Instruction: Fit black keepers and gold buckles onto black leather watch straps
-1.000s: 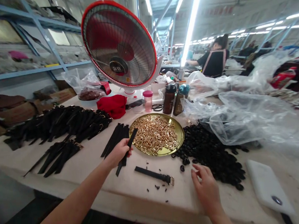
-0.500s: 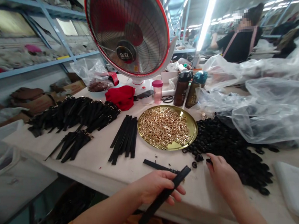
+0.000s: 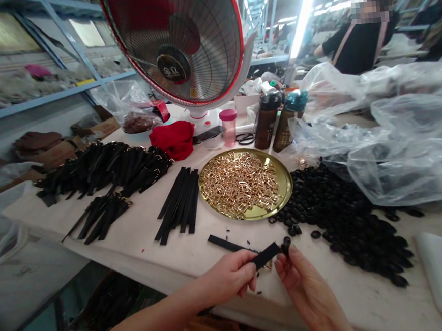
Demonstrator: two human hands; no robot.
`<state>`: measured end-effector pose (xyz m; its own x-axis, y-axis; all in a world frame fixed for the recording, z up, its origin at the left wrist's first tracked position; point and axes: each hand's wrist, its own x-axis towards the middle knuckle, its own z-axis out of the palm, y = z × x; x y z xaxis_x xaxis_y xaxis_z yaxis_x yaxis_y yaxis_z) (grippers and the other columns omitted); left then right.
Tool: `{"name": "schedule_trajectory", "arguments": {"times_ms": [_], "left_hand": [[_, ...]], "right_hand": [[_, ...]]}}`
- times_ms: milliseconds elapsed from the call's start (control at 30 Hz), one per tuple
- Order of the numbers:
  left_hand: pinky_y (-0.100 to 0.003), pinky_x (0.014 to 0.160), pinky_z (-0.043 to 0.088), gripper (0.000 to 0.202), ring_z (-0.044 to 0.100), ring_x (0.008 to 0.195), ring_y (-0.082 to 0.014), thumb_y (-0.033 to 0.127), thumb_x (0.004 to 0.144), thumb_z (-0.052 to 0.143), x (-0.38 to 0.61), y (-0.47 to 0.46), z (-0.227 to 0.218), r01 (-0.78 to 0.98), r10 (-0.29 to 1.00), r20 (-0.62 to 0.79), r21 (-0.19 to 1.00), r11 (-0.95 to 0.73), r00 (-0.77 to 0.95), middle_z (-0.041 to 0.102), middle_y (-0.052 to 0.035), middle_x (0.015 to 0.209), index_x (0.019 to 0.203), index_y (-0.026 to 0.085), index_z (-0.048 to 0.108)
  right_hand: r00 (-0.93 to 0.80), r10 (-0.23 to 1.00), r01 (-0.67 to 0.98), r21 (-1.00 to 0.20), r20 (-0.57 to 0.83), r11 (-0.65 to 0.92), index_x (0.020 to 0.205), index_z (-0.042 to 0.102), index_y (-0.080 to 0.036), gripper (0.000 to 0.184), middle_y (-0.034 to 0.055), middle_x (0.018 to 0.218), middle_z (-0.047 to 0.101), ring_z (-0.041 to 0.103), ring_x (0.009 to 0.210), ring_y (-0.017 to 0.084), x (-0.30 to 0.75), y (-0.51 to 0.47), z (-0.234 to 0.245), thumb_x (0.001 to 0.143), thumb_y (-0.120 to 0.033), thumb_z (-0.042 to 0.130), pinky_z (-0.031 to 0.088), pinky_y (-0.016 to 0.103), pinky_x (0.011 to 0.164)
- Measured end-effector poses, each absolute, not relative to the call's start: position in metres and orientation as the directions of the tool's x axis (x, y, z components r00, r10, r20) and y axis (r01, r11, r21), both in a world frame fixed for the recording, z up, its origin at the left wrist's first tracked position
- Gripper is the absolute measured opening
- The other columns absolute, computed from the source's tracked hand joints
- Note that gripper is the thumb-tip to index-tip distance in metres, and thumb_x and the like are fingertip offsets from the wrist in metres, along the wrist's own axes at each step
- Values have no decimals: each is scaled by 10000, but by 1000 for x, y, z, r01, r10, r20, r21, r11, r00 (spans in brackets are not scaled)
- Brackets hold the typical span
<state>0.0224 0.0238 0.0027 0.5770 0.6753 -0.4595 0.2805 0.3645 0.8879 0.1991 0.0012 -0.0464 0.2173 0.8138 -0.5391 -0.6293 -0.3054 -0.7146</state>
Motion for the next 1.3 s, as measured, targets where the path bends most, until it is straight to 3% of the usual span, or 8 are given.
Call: {"name": "schedule_trajectory", "arguments": {"times_ms": [167,333,633,800,900,1000,1100,1300], "left_hand": [[-174,496,322,250,449,523,-73,302,820,359,23,18,2,441,794,-338,892,98,506,537,25,633,845,144,551],[-184,523,325,252,484,572,-99,264,814,352,20,11,14,517,824,-276,856,-24,495,567,9,639,829,151,577],[-198,543,352,342,533,603,-126,326,857,304,10,-5,30,621,780,-201,731,-284,593,618,-9,694,869,182,614],[-210,529,346,294,538,619,-155,326,815,380,13,-17,37,725,790,-162,537,-431,591,621,-49,690,736,179,621],[-198,531,357,304,538,612,-136,331,829,358,14,-20,38,674,780,-151,618,-405,608,607,-33,682,771,174,612],[-175,524,379,277,517,533,-87,295,846,330,11,-18,36,556,710,-241,792,-250,662,568,9,640,853,161,573],[-169,521,394,209,487,489,-68,204,811,360,4,-14,35,499,593,-322,852,-159,739,524,30,615,894,157,546],[-234,646,418,417,515,679,-129,257,827,373,-1,-13,27,502,748,-169,830,-243,641,571,-16,759,1240,222,416]], "right_hand": [[222,838,-603,-746,-499,-284,779,621,-214,165,-8,697,633,592,586,125,189,-4,-41,711,-359,659,519,238,523],[303,858,-529,-823,-414,-210,729,612,-207,177,-9,700,628,585,583,119,187,-12,-42,662,-344,702,525,241,558],[252,951,-32,-983,-180,-178,894,633,-182,419,13,722,651,589,660,156,183,-33,-30,582,-448,720,499,266,651],[150,988,89,-994,-46,-60,802,653,-195,336,34,734,667,608,702,194,177,-48,-29,600,-462,687,499,301,663],[88,996,65,-998,-17,-23,810,647,-202,328,27,703,663,605,664,187,180,-50,-27,614,-462,681,495,302,645],[89,987,-13,-991,-132,-131,817,643,-188,367,7,600,634,587,594,171,190,-47,-26,604,-484,689,488,287,613],[121,974,-60,-981,-189,-183,808,641,-186,379,-6,563,609,568,576,162,194,-45,-31,581,-481,709,474,271,594],[115,979,-185,-972,-165,-143,772,648,-196,340,-30,543,560,480,491,108,171,-42,-46,614,-495,688,422,228,508]]}}
